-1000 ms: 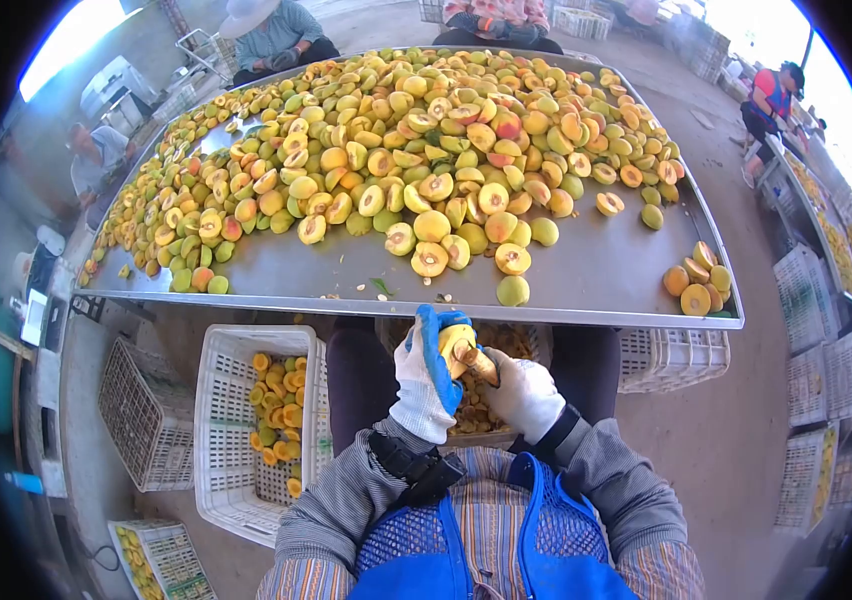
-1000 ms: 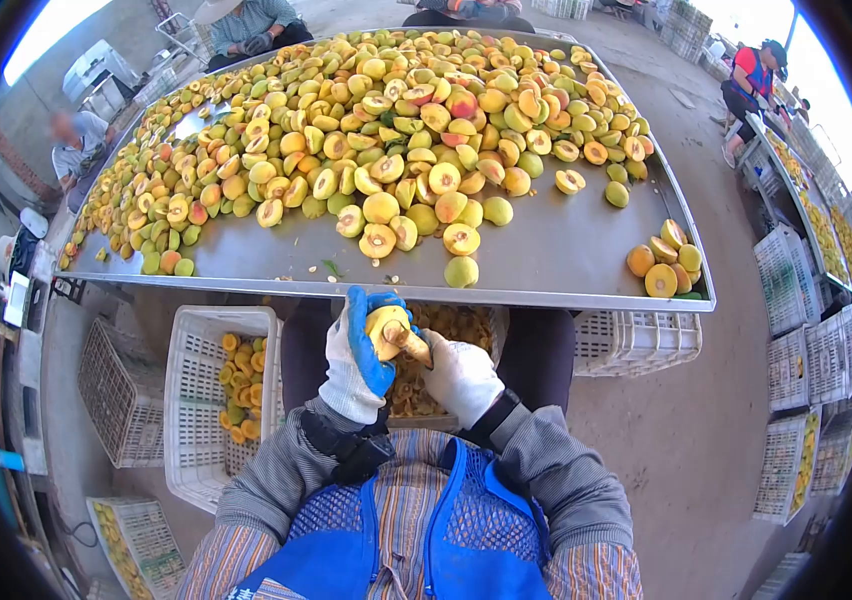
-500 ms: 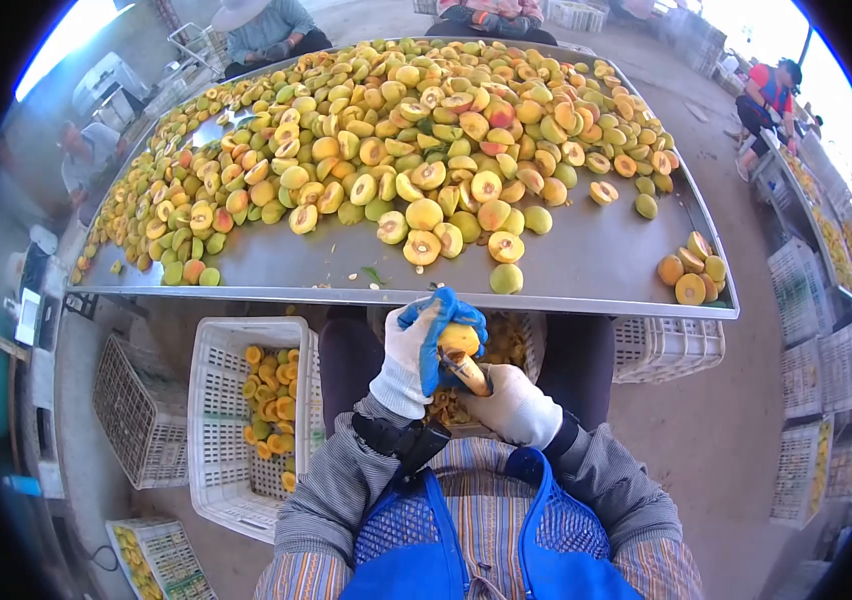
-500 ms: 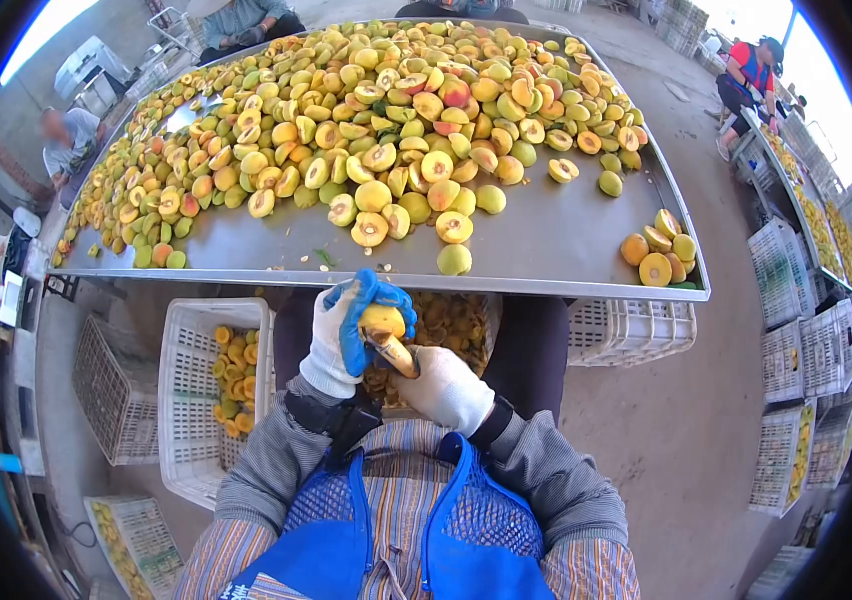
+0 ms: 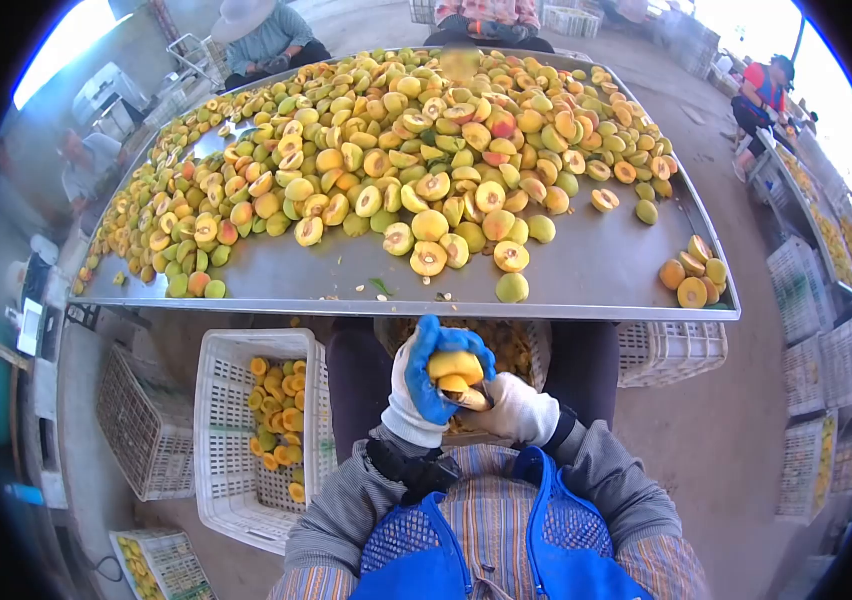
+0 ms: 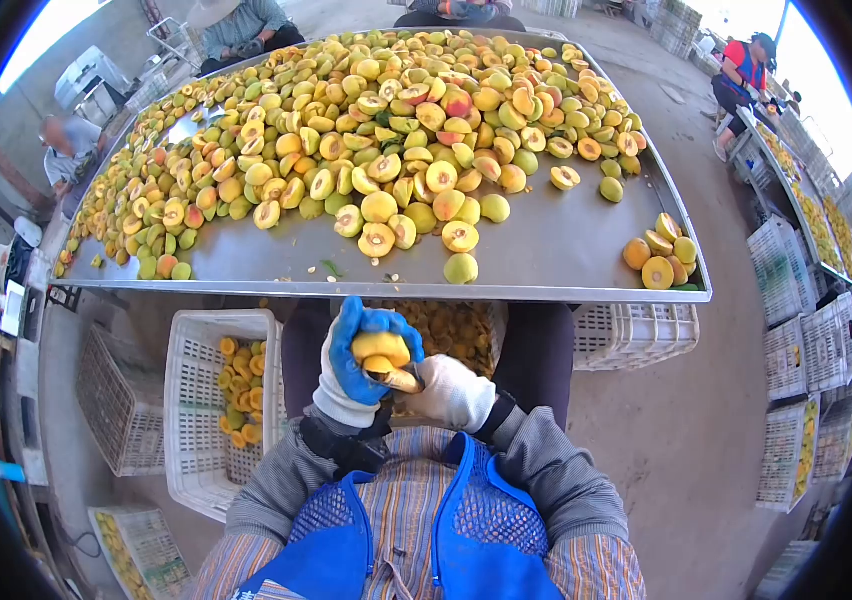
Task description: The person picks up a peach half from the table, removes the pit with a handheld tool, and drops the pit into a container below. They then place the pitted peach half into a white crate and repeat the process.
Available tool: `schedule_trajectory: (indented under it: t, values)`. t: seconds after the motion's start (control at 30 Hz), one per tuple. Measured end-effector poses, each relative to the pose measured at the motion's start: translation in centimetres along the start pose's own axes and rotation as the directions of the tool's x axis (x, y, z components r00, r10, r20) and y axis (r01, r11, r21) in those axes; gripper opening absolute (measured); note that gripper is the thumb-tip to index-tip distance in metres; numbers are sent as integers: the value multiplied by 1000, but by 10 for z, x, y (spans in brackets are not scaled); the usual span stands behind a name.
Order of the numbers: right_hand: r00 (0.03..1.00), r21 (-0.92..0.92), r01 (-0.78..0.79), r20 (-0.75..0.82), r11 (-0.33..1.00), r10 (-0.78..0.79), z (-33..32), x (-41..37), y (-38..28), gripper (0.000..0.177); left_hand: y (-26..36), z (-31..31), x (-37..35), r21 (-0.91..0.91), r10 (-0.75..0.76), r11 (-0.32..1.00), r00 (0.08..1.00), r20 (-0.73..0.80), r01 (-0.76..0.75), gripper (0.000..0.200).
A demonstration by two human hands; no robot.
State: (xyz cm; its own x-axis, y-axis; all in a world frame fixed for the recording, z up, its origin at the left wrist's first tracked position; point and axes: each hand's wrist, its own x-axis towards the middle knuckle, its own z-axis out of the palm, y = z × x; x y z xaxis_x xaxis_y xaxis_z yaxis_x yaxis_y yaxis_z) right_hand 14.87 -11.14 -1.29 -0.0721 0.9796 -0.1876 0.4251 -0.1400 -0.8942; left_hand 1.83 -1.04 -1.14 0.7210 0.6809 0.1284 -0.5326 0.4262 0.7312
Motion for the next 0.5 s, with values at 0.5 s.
schedule_trajectory:
  t: [0.5]
  values:
    - [960, -610, -223, -4, 760, 278, 5, -6, 70, 43, 107, -106, 1, 922, 590, -191, 790, -167, 338, 34]
